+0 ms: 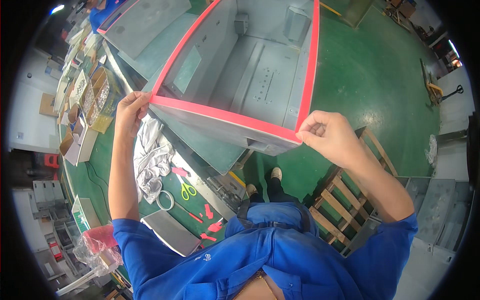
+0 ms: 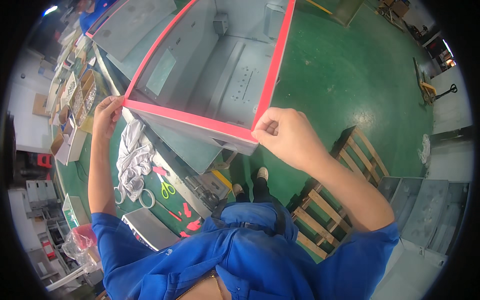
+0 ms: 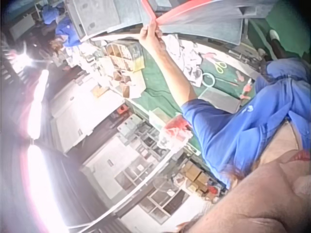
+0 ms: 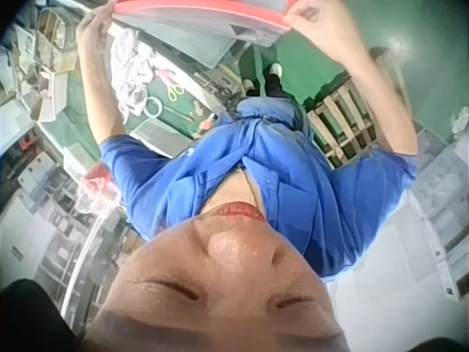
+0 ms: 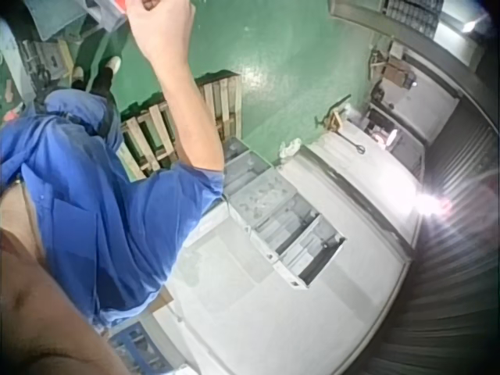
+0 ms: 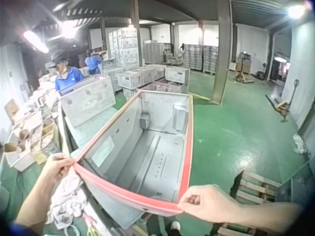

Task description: Applying red tape to the edges of metal cabinet enclosures.

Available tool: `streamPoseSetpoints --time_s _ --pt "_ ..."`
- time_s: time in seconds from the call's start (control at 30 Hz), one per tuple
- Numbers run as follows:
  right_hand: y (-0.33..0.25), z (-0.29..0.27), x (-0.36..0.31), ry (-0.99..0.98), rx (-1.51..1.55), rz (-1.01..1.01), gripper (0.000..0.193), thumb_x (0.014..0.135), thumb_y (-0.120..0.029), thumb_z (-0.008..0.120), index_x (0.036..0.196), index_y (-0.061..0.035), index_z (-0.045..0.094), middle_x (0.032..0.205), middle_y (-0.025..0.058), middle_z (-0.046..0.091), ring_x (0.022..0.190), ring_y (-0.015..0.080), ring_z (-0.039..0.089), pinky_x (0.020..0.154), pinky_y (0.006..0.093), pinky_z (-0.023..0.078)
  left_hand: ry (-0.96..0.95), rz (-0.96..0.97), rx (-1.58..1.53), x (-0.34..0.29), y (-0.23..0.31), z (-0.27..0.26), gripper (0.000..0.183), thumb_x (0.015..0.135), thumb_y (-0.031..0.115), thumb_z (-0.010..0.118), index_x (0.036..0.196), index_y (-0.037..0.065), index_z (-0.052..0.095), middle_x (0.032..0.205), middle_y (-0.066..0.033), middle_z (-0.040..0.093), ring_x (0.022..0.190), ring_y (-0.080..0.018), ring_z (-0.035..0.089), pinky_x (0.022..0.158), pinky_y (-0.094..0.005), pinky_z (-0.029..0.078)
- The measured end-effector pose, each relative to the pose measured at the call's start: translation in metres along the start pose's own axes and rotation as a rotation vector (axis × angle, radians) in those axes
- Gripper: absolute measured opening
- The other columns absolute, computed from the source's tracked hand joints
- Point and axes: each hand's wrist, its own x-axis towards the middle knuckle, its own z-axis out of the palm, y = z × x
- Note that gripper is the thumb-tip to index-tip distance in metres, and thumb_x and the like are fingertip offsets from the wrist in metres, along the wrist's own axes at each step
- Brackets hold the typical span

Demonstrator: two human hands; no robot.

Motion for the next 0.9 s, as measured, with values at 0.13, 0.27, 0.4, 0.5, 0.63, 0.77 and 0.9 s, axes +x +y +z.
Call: streamPoseSetpoints --time_s 0.13,0.27,0.4,0.5,0.63,0.77,0.9 --pt "0.004 0.005 -0.005 0.078 0.04 -0.061 0.013 0.075 -0.008 0.062 0.084 0.0006 0.056 0.073 0.0076 0.06 0.061 0.013 0.058 0.057 0.0255 0.047 0.01 0.001 0.006 -0.001 0.0 0.0 0.009 0.076 0.006 0.063 0.079 -0.001 0.058 0.06 0.0008 0.049 0.049 -0.0028 0.039 0.041 -0.0156 0.025" --pt "0.023 0.014 -0.009 0.148 0.391 -0.03 0.016 0.079 -0.004 0.058 0.093 0.0008 0.051 0.08 0.0074 0.057 0.063 0.0112 0.057 0.056 0.0236 0.047 0.006 -0.003 0.01 -0.001 0.001 0.001 0.01 0.076 0.006 0.063 0.079 -0.001 0.058 0.06 0.001 0.048 0.049 -0.0027 0.038 0.041 -0.0158 0.025" --pt "0.03 0.022 -0.012 0.151 0.539 -0.02 0.016 0.083 -0.003 0.053 0.097 0.0009 0.048 0.086 0.0079 0.054 0.068 0.0111 0.055 0.059 0.0236 0.048 0.018 -0.018 0.027 -0.003 0.005 0.004 0.01 0.077 0.006 0.062 0.079 -0.002 0.058 0.06 0.0009 0.048 0.049 -0.0026 0.037 0.042 -0.0161 0.025" --pt "0.027 0.025 -0.014 0.14 0.599 -0.018 0.018 0.083 -0.003 0.051 0.1 0.0004 0.045 0.088 0.0073 0.051 0.072 0.0114 0.054 0.062 0.0242 0.047 0.031 -0.028 0.042 -0.005 0.007 0.005 0.01 0.077 0.006 0.061 0.08 -0.003 0.058 0.061 0.0006 0.048 0.049 -0.0028 0.037 0.042 -0.0163 0.025" --pt "0.031 0.03 -0.013 0.156 0.67 -0.011 0.021 0.082 -0.002 0.053 0.1 -0.0009 0.043 0.09 0.0067 0.048 0.072 0.0101 0.053 0.062 0.0228 0.047 0.009 -0.022 0.038 -0.003 0.008 0.006 0.011 0.077 0.006 0.061 0.081 -0.003 0.057 0.061 0.0003 0.048 0.05 -0.0031 0.038 0.043 -0.0168 0.025" --pt "0.035 0.033 -0.012 0.16 0.694 -0.027 0.022 0.082 -0.002 0.053 0.101 -0.002 0.043 0.09 0.0057 0.046 0.073 0.0096 0.052 0.063 0.0232 0.045 -0.002 -0.019 0.045 -0.002 0.008 0.005 0.012 0.077 0.006 0.061 0.082 -0.003 0.057 0.061 0.0004 0.048 0.05 -0.0036 0.039 0.043 -0.0174 0.025" --pt "0.027 0.035 -0.01 0.168 0.708 0.001 0.023 0.082 -0.001 0.054 0.101 -0.0036 0.043 0.087 0.0043 0.048 0.074 0.0091 0.051 0.062 0.0231 0.045 0.031 -0.029 0.075 -0.009 0.008 -0.002 0.015 0.075 0.007 0.062 0.083 -0.005 0.059 0.061 0.0002 0.048 0.051 -0.0047 0.039 0.043 -0.0183 0.026"
